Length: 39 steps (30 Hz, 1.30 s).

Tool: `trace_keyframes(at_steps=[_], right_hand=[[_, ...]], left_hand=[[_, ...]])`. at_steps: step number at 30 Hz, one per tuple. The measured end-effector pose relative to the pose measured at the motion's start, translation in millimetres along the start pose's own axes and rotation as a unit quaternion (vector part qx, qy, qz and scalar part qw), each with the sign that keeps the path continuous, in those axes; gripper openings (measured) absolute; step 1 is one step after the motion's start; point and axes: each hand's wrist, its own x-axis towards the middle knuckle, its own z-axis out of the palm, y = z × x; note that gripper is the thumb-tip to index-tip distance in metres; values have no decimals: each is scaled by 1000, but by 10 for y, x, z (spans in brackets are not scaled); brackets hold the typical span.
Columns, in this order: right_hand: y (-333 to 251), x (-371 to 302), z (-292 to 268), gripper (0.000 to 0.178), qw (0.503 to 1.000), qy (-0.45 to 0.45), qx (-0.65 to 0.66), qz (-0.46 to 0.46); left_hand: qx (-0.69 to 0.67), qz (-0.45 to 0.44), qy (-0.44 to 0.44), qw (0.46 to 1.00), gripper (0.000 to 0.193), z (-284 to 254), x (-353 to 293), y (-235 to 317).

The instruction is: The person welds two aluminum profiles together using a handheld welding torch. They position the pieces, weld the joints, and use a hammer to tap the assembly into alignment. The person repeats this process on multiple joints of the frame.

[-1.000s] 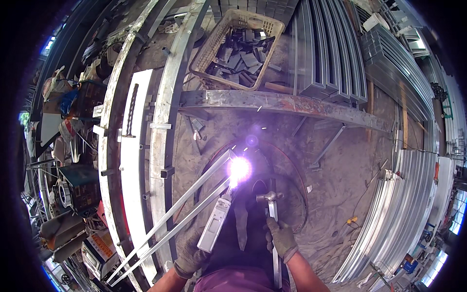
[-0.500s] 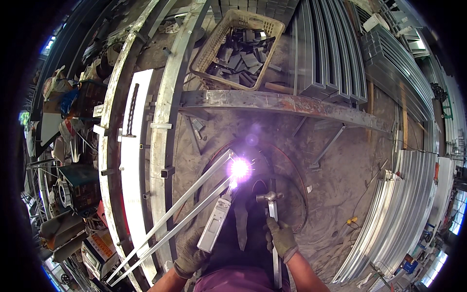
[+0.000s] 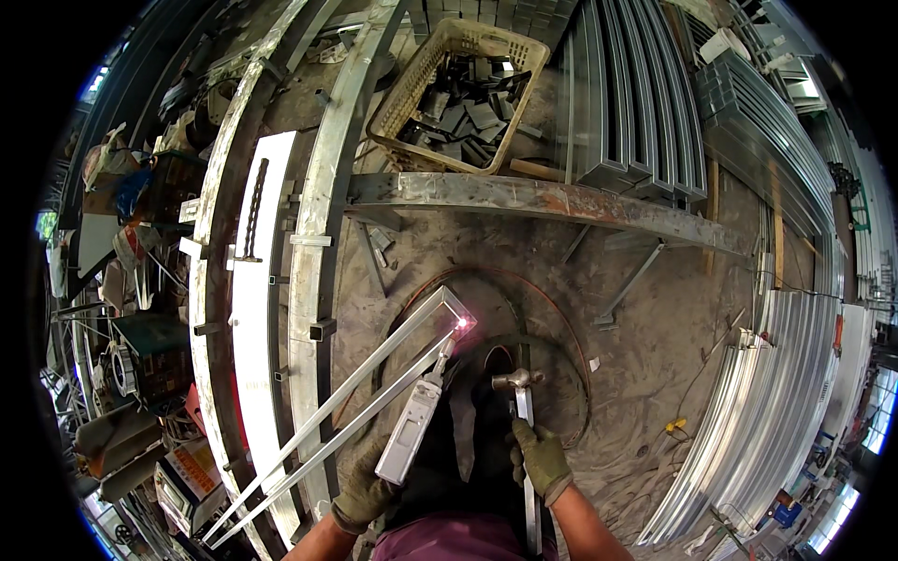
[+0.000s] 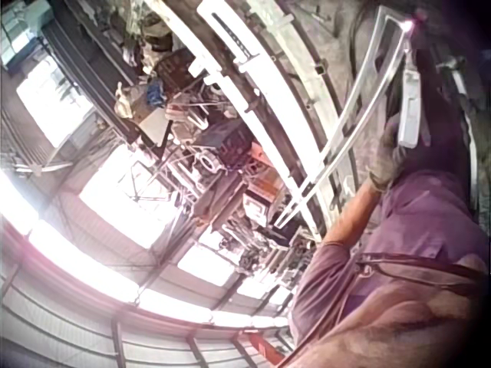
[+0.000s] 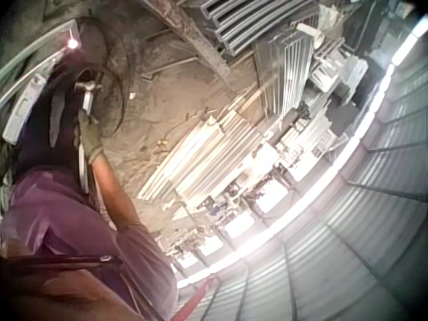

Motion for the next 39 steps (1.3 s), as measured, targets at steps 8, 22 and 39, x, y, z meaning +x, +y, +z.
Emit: trace_keyframes(at_steps=[8, 22, 39], right_hand=[[-313, -49, -125, 52, 997, 19, 37, -71], [-1804, 667, -623, 52, 977, 21, 128, -169], [-1493, 393, 64, 39, 959, -78, -245, -118]], left_hand=[[151, 63, 96, 982, 66, -28, -200, 83], [269, 50, 257, 927, 23, -486, 315, -807], [220, 28, 251, 942, 22, -557, 407, -662]])
